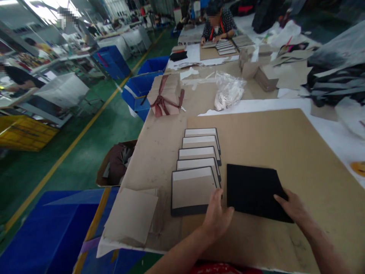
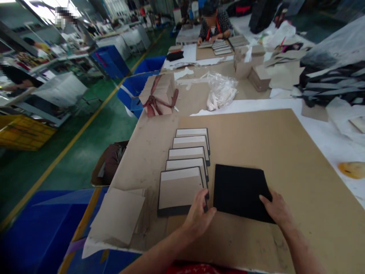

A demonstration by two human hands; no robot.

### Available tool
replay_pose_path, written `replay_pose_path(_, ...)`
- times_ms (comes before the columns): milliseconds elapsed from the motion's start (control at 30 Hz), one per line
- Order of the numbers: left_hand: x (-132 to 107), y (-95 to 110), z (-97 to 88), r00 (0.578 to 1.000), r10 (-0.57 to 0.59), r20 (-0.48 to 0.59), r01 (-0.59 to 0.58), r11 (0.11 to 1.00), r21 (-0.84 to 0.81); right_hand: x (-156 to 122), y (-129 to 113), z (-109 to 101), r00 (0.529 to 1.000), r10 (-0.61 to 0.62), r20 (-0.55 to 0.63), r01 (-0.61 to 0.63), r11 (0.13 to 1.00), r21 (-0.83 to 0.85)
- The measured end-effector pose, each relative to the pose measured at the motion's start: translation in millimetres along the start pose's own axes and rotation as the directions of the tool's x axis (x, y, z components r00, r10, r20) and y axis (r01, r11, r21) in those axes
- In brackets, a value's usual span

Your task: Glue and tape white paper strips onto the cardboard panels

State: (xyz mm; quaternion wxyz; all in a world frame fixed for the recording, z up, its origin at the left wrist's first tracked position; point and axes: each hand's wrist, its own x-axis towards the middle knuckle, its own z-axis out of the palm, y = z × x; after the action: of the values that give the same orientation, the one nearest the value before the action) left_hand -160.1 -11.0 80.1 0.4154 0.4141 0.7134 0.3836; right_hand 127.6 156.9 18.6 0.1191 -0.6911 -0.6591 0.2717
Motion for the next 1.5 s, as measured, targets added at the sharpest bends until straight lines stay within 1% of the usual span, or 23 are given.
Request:
replay_pose_path(67, -14.9, -22.5, -30.4, 0.977, 0.129, -0.172, -0.117, 0.990, 0.074, -7.1, -20.2, 0.2, 0.998, -0.017, -0.068, 0.004, 0.984, -0.180)
replay_pose_path(100, -19.8, -35.6, -47.3, 0.945, 0.160, -0.285, -0.122, 0.982, 0.145, -14.7, -36.7, 2.9, 0.994, -0.058, -0.088, 0.039, 0.979, -0.202)
replay_pose_path(133, -22.9, -49.3, -64.1, 0.904, 0.165, -0.394, -0.081, 0.972, 0.221, -25.0, -56.6, 8.0, 0.989, -0.116, -0.089, 0.100, 0.980, -0.170)
replay_pose_path(167, -24.3, -62.9, -79.5, 0.857, 0.145, -0.494, 0.000, 0.960, 0.281, -37.5, -78.7, 15.6, 0.983, -0.178, -0.039, 0.175, 0.981, -0.079)
replay_pose_path(200, -24.2, -75.8, -92.7, 0.821, 0.109, -0.561, 0.091, 0.944, 0.317, -51.4, -101.5, 25.5, 0.974, -0.222, 0.049, 0.221, 0.975, 0.033)
replay_pose_path(233, -23.2, -87.6, -103.0, 0.804, 0.064, -0.592, 0.171, 0.927, 0.333, -65.9, -123.2, 37.1, 0.958, -0.235, 0.164, 0.215, 0.968, 0.131)
replay_pose_path(267, -21.8, -98.0, -110.2, 0.805, 0.021, -0.594, 0.226, 0.914, 0.338, -80.1, -142.5, 49.5, 0.935, -0.225, 0.274, 0.181, 0.967, 0.178)
replay_pose_path(300, -20.3, -106.5, -114.4, 0.818, -0.012, -0.576, 0.254, 0.905, 0.342, -93.3, -158.3, 61.7, 0.919, -0.194, 0.344, 0.138, 0.974, 0.180)
replay_pose_path(333, -19.0, -113.2, -116.2, 0.836, -0.029, -0.548, 0.258, 0.902, 0.347, -104.9, -170.1, 72.7, 0.905, -0.190, 0.380, 0.128, 0.975, 0.182)
replay_pose_path(400, -17.3, -120.9, -115.3, 0.862, -0.021, -0.507, 0.232, 0.905, 0.357, -121.6, -182.5, 87.9, 0.901, -0.174, 0.397, 0.113, 0.979, 0.172)
replay_pose_path(467, -16.1, -122.3, -113.7, 0.863, -0.004, -0.505, 0.214, 0.909, 0.358, -128.5, -185.7, 92.2, 0.909, -0.142, 0.392, 0.077, 0.981, 0.177)
replay_pose_path(533, -14.8, -119.6, -115.2, 0.857, -0.016, -0.515, 0.221, 0.914, 0.340, -127.5, -187.4, 89.0, 0.909, -0.086, 0.408, 0.005, 0.981, 0.196)
replay_pose_path(633, -13.7, -112.2, -122.7, 0.855, -0.097, -0.510, 0.266, 0.926, 0.270, -119.5, -197.8, 84.5, 0.883, -0.069, 0.464, -0.074, 0.956, 0.283)
replay_pose_path(733, -16.4, -103.7, -128.6, 0.840, -0.229, -0.491, 0.343, 0.926, 0.155, -113.0, -215.6, 90.2, 0.878, -0.098, 0.469, -0.147, 0.876, 0.459)
replay_pose_path(800, -20.9, -97.2, -128.5, 0.821, -0.303, -0.484, 0.375, 0.925, 0.057, -109.2, -223.9, 94.8, 0.878, -0.112, 0.466, -0.232, 0.750, 0.619)
replay_pose_path(867, -26.4, -89.4, -125.8, 0.803, -0.334, -0.493, 0.367, 0.930, -0.032, -104.0, -222.0, 92.9, 0.867, -0.129, 0.482, -0.331, 0.575, 0.748)
replay_pose_path(933, -30.9, -80.5, -122.0, 0.798, -0.330, -0.504, 0.334, 0.939, -0.084, -95.9, -205.2, 80.2, 0.867, -0.112, 0.486, -0.398, 0.432, 0.809)
replay_pose_path(1000, -32.0, -72.5, -118.6, 0.816, -0.318, -0.482, 0.308, 0.946, -0.102, -84.3, -173.6, 58.3, 0.890, -0.028, 0.456, -0.418, 0.350, 0.838)
replay_pose_path(1067, -28.7, -67.8, -116.3, 0.846, -0.319, -0.428, 0.305, 0.947, -0.103, -70.2, -132.8, 33.1, 0.910, 0.092, 0.404, -0.412, 0.307, 0.858)
replay_pose_path(1167, -17.8, -69.3, -115.3, 0.868, -0.311, -0.388, 0.316, 0.947, -0.054, -50.8, -73.7, 3.8, 0.926, 0.237, 0.294, -0.365, 0.360, 0.859)
replay_pose_path(1267, -5.9, -76.6, -116.8, 0.870, -0.258, -0.420, 0.321, 0.943, 0.086, -40.4, -38.2, -7.0, 0.923, 0.278, 0.265, -0.366, 0.426, 0.827)
replay_pose_path(1367, 2.5, -84.1, -118.9, 0.865, -0.195, -0.462, 0.317, 0.927, 0.202, -37.3, -29.6, -4.2, 0.921, 0.289, 0.261, -0.374, 0.470, 0.799)
replay_pose_path(1500, 6.2, -92.1, -119.4, 0.856, -0.172, -0.487, 0.312, 0.923, 0.223, -34.3, -30.9, 2.4, 0.929, 0.290, 0.228, -0.356, 0.542, 0.761)
